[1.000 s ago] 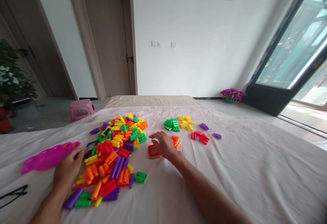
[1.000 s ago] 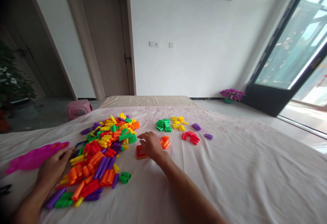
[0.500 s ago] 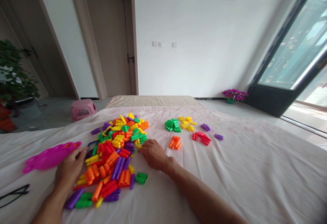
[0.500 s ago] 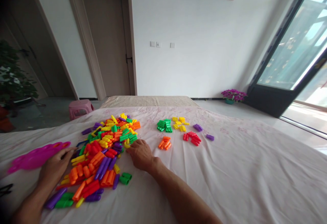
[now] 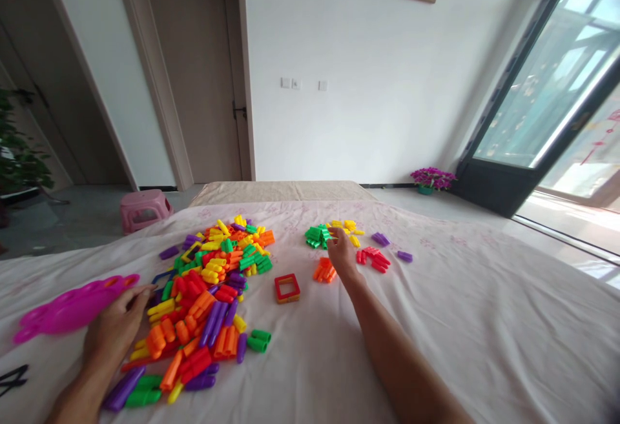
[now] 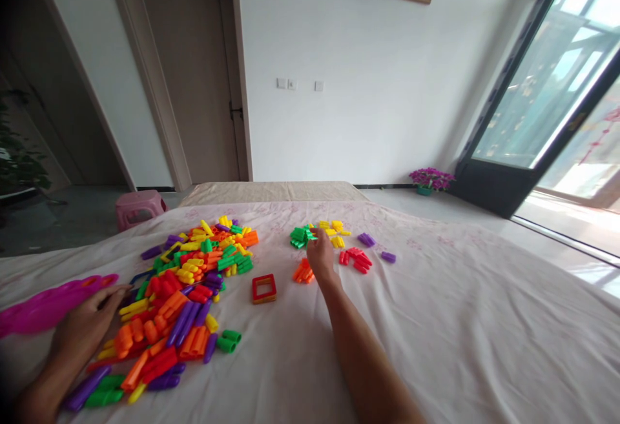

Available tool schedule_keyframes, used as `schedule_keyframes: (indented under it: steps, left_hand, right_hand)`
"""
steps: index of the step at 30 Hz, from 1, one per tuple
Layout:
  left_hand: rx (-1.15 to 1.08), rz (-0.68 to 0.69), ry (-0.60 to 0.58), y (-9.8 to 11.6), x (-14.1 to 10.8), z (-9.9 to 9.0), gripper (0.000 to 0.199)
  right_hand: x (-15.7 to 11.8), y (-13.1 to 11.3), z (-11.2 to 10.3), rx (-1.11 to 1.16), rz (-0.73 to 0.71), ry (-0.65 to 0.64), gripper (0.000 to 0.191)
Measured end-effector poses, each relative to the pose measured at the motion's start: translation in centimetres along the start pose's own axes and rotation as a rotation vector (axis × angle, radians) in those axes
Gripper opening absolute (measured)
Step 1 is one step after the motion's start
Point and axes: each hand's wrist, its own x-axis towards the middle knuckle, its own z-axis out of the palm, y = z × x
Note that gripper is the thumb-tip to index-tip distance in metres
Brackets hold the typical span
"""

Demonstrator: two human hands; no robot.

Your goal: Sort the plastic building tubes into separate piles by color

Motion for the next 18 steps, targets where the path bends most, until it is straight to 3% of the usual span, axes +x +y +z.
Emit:
schedule_keyframes:
  steps: [4,8,13,18]
  left_hand:
    - [0.012,-0.004,0.008,-0.2,0.2,0.2,0.049]
    - [0.024,-0.003,0.018,-0.1,0.1,0.2,0.047]
    - [0.0,-0.018,0.005,0.2,0.0,0.0,0.047]
    - [-0.049,0.0,0.013,0.3,-0.2,0.0,0.045]
  right_hand:
    - [1.7,3.0,-1.2,0.002,0.092,0.054,0.053]
    - [1.8,3.3,-1.4,-0.031,0.08,0.046,0.052]
    - [-0.5,-1.0,-0.1,-0.008,-0.099,-0.063,0.036]
    - [-5.1,-7.1,1.6,0.064,-0.386,-0.374,0.032]
